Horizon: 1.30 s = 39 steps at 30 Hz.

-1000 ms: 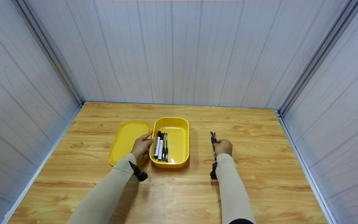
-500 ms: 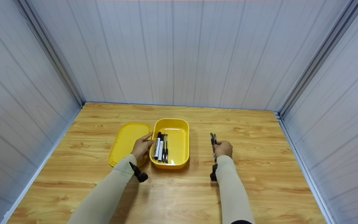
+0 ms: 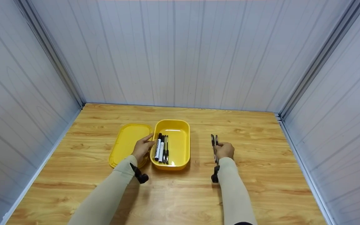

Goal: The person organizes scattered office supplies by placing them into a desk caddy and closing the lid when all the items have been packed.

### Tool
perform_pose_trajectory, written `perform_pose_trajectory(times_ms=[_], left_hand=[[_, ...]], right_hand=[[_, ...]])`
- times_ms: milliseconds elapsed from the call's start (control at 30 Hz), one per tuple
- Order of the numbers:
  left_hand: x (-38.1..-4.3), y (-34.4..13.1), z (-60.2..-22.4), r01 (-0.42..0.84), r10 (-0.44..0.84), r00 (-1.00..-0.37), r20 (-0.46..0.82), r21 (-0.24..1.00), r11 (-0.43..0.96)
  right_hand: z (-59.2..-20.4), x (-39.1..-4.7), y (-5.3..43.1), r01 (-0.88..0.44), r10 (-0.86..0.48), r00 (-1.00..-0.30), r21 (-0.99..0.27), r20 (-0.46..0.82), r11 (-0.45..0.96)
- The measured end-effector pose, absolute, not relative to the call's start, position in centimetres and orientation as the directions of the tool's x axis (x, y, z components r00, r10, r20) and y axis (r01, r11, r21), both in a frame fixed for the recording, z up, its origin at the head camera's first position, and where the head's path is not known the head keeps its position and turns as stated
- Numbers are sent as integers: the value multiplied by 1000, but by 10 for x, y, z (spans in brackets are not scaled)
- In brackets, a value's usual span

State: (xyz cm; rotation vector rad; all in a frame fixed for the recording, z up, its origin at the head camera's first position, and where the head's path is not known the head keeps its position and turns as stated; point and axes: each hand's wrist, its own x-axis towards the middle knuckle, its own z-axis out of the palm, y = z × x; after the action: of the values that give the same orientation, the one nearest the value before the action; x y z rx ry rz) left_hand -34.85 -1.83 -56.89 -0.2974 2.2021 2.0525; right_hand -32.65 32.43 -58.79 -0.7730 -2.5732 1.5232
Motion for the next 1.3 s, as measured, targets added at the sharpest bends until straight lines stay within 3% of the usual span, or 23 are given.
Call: perform_pose_trajectory(times_ms=[333, 833, 1067, 1300], left_hand=[[-348, -18, -568, -218, -61, -975, -214, 974, 62], [-349, -19, -568, -241, -44, -970, -237, 966, 94], [-349, -19, -567, -221, -55, -975, -216, 969, 112], [-347, -19, -566, -207, -56, -978, -202, 971, 117]], right_hand=[[-578, -329, 322, 349, 442, -879, -871, -178, 344], [-558, -326, 303, 268, 367, -910, -948, -192, 170], [-558, -331, 286, 244, 316, -919, -970, -234, -10], [-546, -332, 261, 206, 258, -945, -979, -200, -5]])
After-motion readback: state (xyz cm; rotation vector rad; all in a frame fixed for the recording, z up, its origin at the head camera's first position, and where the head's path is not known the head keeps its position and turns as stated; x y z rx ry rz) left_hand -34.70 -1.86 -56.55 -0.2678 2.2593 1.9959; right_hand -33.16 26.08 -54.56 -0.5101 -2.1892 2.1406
